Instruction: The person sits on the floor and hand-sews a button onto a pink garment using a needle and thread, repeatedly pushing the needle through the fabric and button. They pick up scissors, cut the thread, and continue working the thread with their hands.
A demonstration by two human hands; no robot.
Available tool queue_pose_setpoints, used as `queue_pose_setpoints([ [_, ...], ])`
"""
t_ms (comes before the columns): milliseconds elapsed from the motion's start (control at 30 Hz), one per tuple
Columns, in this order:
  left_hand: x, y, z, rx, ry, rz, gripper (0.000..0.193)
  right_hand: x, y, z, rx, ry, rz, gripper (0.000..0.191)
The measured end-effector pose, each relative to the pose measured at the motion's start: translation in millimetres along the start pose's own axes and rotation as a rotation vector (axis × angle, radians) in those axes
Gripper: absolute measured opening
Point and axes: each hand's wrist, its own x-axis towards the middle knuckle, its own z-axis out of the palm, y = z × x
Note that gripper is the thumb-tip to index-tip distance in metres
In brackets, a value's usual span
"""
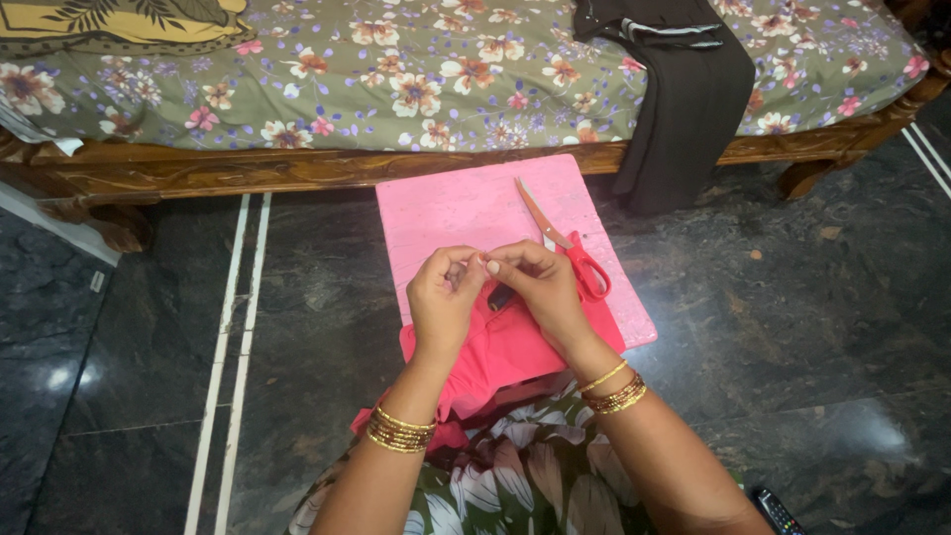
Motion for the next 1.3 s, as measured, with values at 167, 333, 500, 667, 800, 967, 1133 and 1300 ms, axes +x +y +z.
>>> queue_pose_setpoints([
  [167,-0.3,-1.0,0.2,-0.017,-0.003,-0.005,0.007,0.5,1.8,-0.4,-0.005,-0.007,-0.022,0.012],
  [333,-0.1,-0.3,-1.0,-0.035,-0.014,-0.004,0.007,0.9,2.4,-0.7,-0.004,0.0,-0.001,0.012],
  [500,0.1,1.5,-1.4,-0.039,-0.017,0.015,0.007,0.3,2.2,-1.0,0.0,0.008,0.022,0.012],
  [667,0.7,1.1,-1.5,0.012,-0.012,0.029,0.007,1.6,3.6,-0.7,0.004,-0.015,-0.021,0.012],
  [800,-0.1,-1.0,-1.7,-0.015,-0.013,0.035,0.007,1.6,3.6,0.0,0.014,-0.016,-0.007,0.012],
  [967,-0.9,-4.8,-0.7,-0.124,-0.037,-0.021,0.008,0.4,1.0,1.9,0.02,-0.003,0.022,0.012],
  [1133,-1.6,-7.2,-0.5,-0.117,-0.033,-0.019,0.009,0.5,1.8,1.7,0.009,-0.003,0.018,0.012],
  [1300,-1.0,-7.3,-0.5,-0.128,-0.048,-0.027,0.009,1.9,6.2,0.5,0.021,-0.019,-0.028,0.012],
])
